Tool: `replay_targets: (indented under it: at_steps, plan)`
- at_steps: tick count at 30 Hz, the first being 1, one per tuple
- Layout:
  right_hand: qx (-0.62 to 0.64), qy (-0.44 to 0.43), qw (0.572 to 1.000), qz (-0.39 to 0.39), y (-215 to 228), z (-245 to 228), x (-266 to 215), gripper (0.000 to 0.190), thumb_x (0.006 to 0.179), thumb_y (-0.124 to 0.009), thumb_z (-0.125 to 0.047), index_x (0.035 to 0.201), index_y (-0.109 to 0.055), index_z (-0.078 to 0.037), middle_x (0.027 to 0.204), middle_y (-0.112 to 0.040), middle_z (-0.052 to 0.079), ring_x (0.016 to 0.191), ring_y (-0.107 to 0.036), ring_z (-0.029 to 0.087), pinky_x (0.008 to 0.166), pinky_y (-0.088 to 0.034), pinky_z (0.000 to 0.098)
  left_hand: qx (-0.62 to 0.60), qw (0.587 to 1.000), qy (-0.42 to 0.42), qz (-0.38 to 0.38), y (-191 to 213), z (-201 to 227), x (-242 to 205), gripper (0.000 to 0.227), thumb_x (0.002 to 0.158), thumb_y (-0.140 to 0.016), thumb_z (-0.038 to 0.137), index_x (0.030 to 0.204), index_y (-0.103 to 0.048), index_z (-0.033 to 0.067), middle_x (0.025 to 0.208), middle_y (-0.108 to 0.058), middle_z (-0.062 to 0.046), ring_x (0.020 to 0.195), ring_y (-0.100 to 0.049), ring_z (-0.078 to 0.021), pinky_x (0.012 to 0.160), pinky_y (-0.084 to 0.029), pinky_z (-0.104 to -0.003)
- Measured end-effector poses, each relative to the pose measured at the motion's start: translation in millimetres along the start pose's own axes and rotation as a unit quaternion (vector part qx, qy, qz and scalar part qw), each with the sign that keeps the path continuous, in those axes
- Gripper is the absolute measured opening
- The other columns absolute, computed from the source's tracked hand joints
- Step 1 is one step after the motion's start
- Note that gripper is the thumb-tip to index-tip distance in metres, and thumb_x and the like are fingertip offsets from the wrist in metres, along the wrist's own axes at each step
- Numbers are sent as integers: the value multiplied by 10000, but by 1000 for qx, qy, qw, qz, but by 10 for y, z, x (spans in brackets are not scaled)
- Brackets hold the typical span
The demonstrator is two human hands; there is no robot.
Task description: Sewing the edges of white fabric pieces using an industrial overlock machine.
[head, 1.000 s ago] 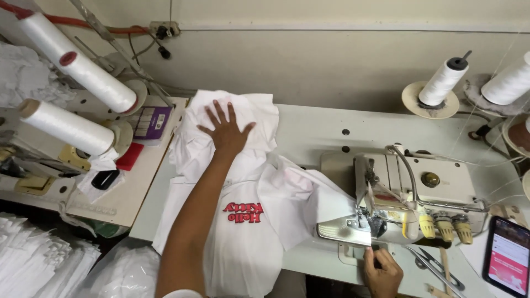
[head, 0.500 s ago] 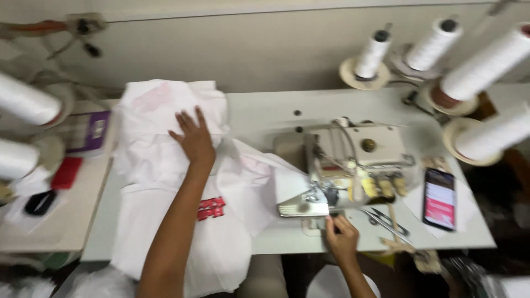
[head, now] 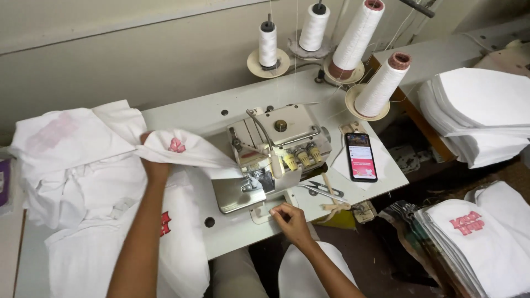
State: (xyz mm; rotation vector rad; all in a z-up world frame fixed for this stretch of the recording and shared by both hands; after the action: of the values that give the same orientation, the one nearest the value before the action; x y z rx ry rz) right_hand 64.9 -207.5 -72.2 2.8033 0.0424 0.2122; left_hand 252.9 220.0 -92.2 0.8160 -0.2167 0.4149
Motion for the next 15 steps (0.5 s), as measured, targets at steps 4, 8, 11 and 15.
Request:
replay_targets:
  at_steps: [4, 8, 11, 15]
  plan:
    - [205, -84, 973, -70, 139, -722, -250, 188, 931, -712, -55, 1097, -785, -9, 833, -795, 147, 732, -736, 172, 645, -609, 287, 29, 996, 76, -24, 492, -120, -280, 303, 970, -646, 137, 1267, -672, 82, 1227, -694, -202, 1218, -619, -397, 1052, -459, -559]
    - [262, 127, 950, -112, 838, -2609, -574, 251, 922, -717, -189, 903, -820, 39, 756, -764, 205, 662, -738, 280, 593, -597, 378, 62, 986, 145, -46, 800, -327, -886, 275, 1004, -641, 216, 1275, -685, 213, 1265, -709, -98, 1256, -628, -296, 1076, -466, -492]
    - [251, 115, 954, -116, 984, -3227, -820, 244, 922, -704, -188, 895, -818, 26, 761, -767, 192, 669, -744, 267, 607, -600, 365, 145, 984, 97, -25, 817, -181, -1593, 520, 1022, -607, 209, 1493, -516, 8, 1550, -464, -303, 1473, -395, -445, 1189, -303, -590]
    - [243, 105, 954, -142, 1209, -4022, -1165, 236, 923, -688, -186, 883, -815, 8, 769, -771, 174, 679, -752, 250, 625, -603, 346, 279, 954, 91, -52, 934, 286, -2092, 591, 1051, -484, 242, 1577, -407, -16, 1643, -328, -295, 1553, -231, -454, 1207, -185, -654]
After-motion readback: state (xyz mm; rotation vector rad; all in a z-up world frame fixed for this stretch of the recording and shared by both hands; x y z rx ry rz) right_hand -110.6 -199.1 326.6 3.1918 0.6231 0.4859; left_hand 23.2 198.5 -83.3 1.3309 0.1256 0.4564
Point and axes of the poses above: each hand's wrist, its own x-axis towards the middle knuckle, its own y-axis out of the back of the hand, z = x × y, the point moved 10 cm from there along x, towards the middle knuckle
